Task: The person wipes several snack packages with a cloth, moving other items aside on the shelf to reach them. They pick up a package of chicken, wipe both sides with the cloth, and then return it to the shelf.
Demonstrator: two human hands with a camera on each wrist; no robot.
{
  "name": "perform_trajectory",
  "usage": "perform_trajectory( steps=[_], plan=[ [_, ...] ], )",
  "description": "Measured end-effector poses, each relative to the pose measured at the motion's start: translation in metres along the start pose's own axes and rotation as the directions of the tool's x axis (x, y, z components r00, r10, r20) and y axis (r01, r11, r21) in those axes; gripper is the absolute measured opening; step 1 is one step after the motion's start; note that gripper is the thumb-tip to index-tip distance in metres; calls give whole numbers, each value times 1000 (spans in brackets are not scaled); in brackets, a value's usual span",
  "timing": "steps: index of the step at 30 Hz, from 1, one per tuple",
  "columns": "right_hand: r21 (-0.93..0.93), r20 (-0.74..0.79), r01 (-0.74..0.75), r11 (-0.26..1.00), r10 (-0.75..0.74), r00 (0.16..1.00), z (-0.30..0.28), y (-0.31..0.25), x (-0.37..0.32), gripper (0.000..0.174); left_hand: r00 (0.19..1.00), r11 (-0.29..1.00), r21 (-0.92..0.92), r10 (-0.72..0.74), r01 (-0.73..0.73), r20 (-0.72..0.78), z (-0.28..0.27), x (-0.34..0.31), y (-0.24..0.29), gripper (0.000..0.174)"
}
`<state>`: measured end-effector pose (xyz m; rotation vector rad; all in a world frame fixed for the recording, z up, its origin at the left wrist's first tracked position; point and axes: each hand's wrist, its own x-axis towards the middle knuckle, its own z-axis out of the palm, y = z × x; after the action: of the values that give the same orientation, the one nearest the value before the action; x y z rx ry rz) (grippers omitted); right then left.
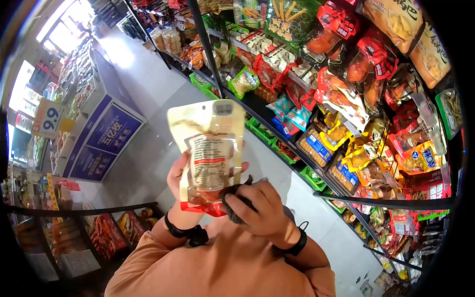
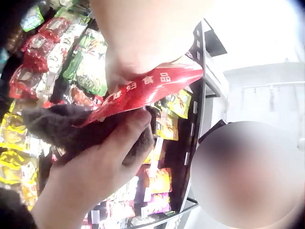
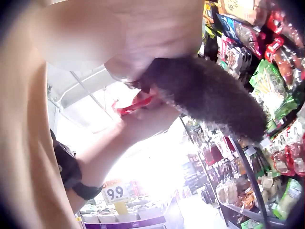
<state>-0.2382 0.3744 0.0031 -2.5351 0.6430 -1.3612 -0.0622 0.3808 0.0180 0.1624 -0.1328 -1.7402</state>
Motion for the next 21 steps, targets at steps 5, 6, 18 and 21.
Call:
perform_trajectory(
  steps=[5, 6, 18, 21],
  plan=[
    [46, 61, -52, 998, 49, 997, -16, 16, -18, 41, 994, 967, 238, 104, -92, -37, -12, -9, 15, 72],
    [109, 69, -144, 984, 137, 988, -22, 17, -23, 44, 994, 975, 200, 102, -93, -31, -10, -12, 8, 72],
    [555, 250, -680, 480, 683, 686, -144, 17, -108, 61, 844, 123, 925, -379, -360, 380, 9, 13, -150, 60],
    [726, 147, -633, 267, 839, 523, -191, 19, -159, 48, 841, 92, 911, -356, -402, 407, 16, 32, -216, 73]
  ],
)
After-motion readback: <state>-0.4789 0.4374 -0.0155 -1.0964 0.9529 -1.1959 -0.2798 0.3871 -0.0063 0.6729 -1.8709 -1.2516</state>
